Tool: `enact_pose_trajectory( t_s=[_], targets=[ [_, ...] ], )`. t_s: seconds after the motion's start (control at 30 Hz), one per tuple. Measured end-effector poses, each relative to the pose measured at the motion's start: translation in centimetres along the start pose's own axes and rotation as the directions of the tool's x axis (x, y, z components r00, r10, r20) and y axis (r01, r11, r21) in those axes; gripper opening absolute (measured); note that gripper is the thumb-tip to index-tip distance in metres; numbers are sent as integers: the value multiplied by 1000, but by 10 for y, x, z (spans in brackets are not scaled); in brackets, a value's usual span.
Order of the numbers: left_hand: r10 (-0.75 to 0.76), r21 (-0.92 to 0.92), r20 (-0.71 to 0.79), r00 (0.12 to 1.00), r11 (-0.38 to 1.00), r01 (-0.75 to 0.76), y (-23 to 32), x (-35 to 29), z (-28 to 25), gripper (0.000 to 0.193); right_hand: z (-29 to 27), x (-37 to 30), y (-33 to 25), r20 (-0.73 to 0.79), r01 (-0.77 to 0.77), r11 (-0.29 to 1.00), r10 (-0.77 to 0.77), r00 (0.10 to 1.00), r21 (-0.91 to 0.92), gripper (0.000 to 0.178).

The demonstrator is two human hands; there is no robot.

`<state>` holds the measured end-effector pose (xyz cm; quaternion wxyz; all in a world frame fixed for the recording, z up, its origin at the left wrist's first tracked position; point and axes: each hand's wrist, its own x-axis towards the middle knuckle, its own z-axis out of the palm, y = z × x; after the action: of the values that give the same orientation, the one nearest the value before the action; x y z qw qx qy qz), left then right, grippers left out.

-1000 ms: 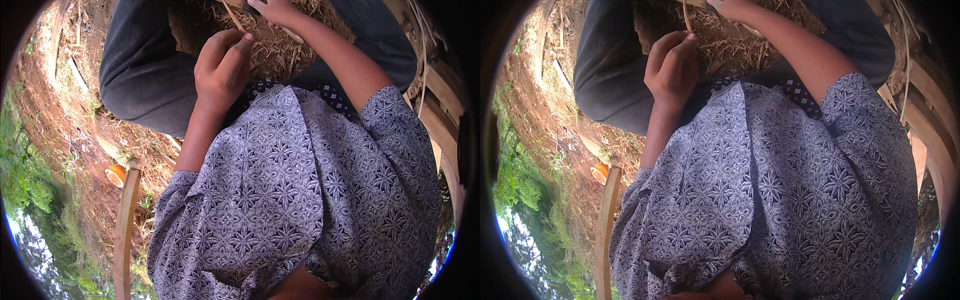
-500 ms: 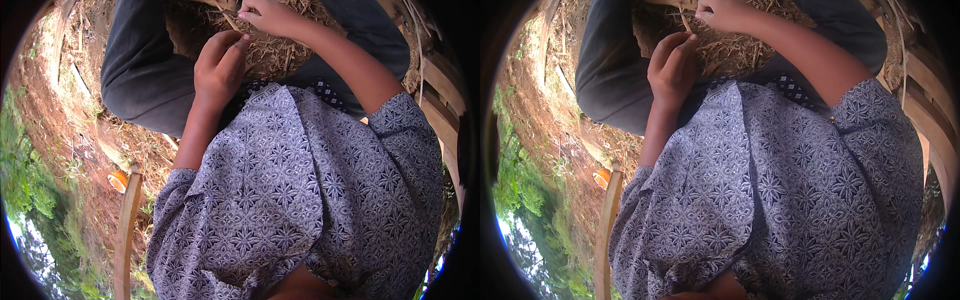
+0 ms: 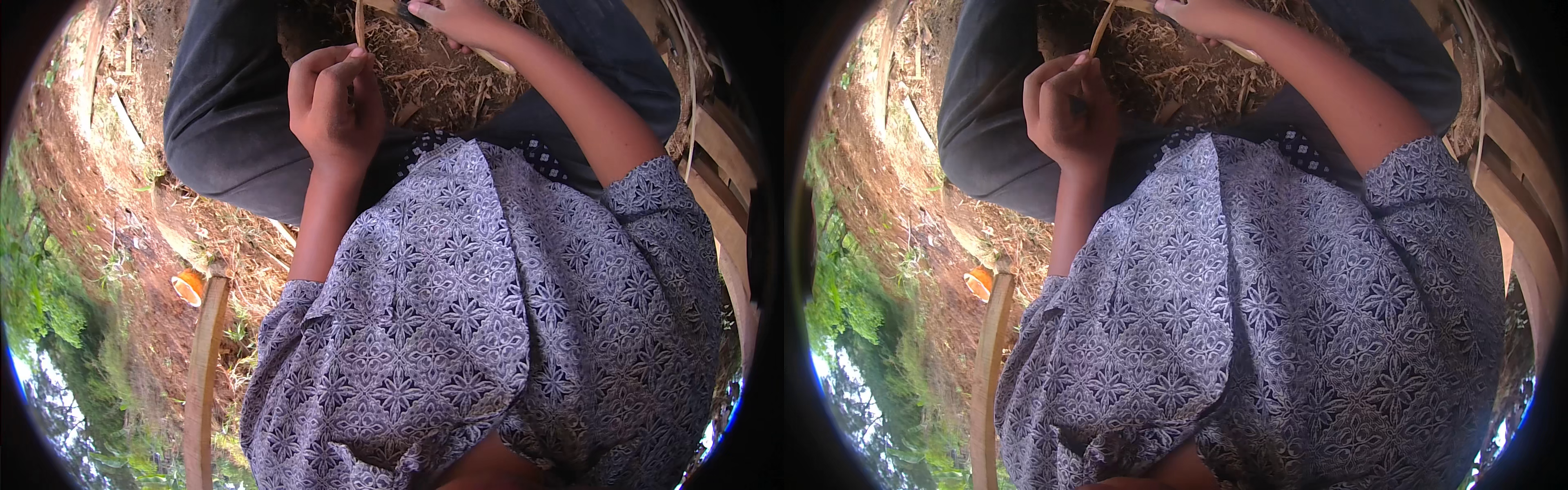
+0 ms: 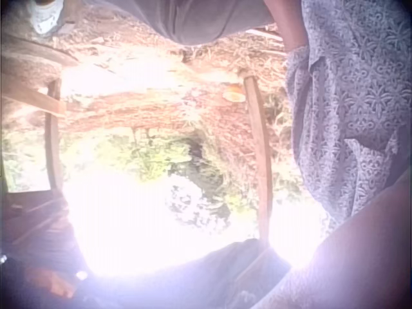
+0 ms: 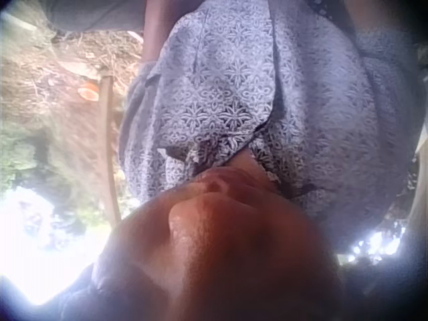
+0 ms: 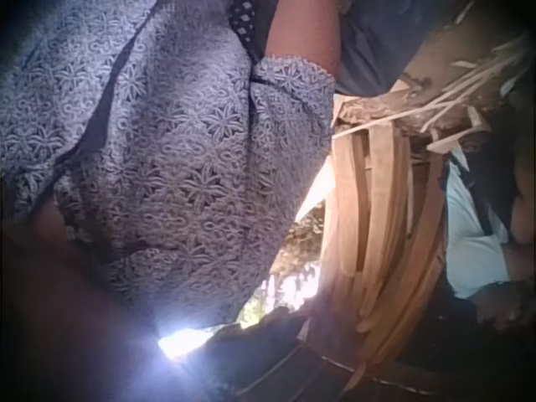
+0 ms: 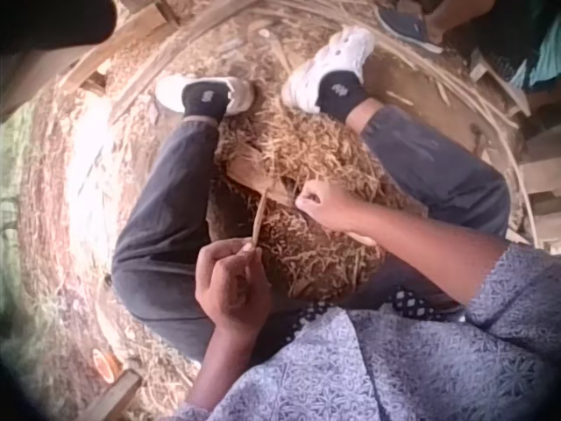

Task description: The person sits cross-legged on the ground and uses a curved knife to shave thin strips from a bamboo stick. They hold the stick with their left hand and scrape the blade along its length with their right hand, producing wood shavings that fall onto their lap.

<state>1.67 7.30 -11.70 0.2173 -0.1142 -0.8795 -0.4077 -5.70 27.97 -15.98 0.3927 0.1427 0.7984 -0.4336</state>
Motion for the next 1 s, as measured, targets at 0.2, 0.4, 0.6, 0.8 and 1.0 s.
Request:
enact_pose_trajectory(
  t_s=[0.2, 0.4, 0.6, 0.8, 1.0],
  targets=[
    [-28, -7, 61, 998, 1000, 28, 5, 5, 1, 16, 7, -6, -11, 33, 280, 948, -278, 960, -149, 27],
    [39, -61, 110, 993, 998, -32, 5, 3, 4, 18, 13, 13, -17, -17, 226, 908, -248, 969, -352, 24],
    [41, -118, 143, 989, 993, -24, 8, 1, 7, 21, 22, 64, 14, -146, 72, 893, -151, 978, -443, 23],
    [6, -107, 93, 996, 994, 4, 11, 3, 4, 23, 8, 59, 28, -118, 184, 949, -219, 968, -257, 23],
    [-3, -49, 51, 999, 999, 5, 15, 9, 5, 19, 2, 35, 3, 51, 348, 873, -352, 935, -341, 24]
  ],
)
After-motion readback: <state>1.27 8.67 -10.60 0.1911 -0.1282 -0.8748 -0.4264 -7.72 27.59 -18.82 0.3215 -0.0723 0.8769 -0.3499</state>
